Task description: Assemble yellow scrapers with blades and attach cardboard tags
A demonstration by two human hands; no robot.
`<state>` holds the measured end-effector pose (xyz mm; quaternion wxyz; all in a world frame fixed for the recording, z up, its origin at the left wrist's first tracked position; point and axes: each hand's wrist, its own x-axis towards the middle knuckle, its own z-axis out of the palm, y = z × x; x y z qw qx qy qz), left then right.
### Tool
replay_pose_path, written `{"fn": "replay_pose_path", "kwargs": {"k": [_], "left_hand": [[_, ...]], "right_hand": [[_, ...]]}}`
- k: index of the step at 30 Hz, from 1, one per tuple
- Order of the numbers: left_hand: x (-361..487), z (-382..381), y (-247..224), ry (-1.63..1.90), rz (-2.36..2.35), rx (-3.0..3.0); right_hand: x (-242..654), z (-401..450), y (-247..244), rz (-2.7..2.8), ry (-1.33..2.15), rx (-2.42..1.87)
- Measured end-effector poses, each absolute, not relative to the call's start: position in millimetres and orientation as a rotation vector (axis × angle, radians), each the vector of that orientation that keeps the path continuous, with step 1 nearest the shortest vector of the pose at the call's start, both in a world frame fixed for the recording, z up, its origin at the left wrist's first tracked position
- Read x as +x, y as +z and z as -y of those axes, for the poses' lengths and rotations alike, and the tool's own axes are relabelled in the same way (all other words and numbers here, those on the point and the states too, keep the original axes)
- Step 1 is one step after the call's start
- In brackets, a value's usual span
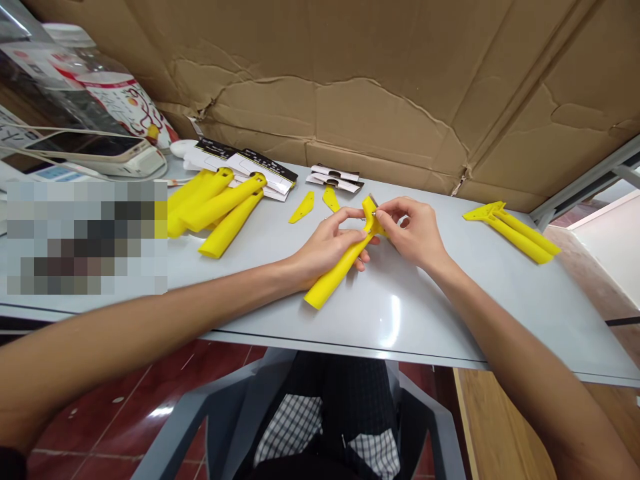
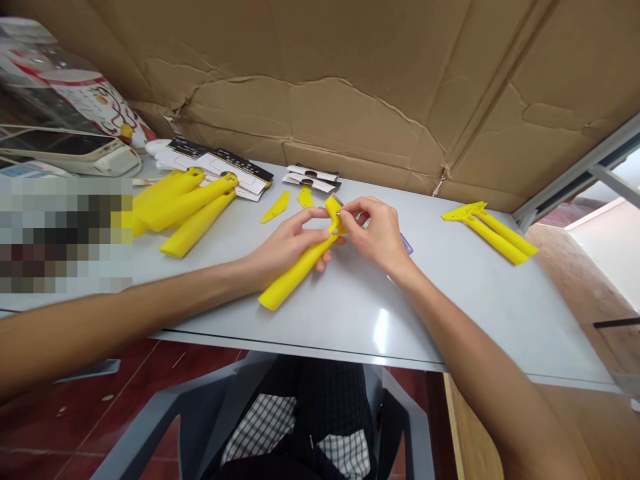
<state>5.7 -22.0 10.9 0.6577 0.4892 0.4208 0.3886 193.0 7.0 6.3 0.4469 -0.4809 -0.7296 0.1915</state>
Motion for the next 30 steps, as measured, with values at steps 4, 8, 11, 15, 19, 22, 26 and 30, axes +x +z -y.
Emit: {"fn": "replay_pose_path", "kwargs": {"k": [4, 8, 11, 15, 19, 22, 26, 30], "left_hand": [[6.3, 22.2, 12.3, 0.879, -0.949, 1.085], [7.7, 23.2, 15.6, 0.882, -0.954, 1.053], [7.9, 23.1, 16.1, 0.879, -0.95, 1.054], [6.6, 22.2, 15.0, 0.869, -0.945, 1.072], [5.3, 22.5, 14.1, 0.864, -0.935, 1.096], [5.1, 23.5, 12.8, 0.871, -0.911, 1.122], [4.5, 23.4, 8.7, 0.881, -0.888, 1.136], [2.9, 21.5, 3.7, 0.886, -0.86, 1.147]], "right_hand": [[193.3, -7.1, 6.3, 1.802, 0.482, -1.2], [193.4, -6.9, 6.0, 1.813, 0.481, -1.194], [193.1, -6.5, 5.9, 1.817, 0.471, -1.19], [192.6, -5.8, 6.4, 1.814, 0.459, -1.192], [192.9, -5.4, 7.7, 1.8, 0.473, -1.188], [193.5, -5.1, 8.7, 1.789, 0.483, -1.188], [194.0, -4.7, 9.2, 1.781, 0.499, -1.197], [193.5, -4.3, 8.8, 1.776, 0.484, -1.206]]}}
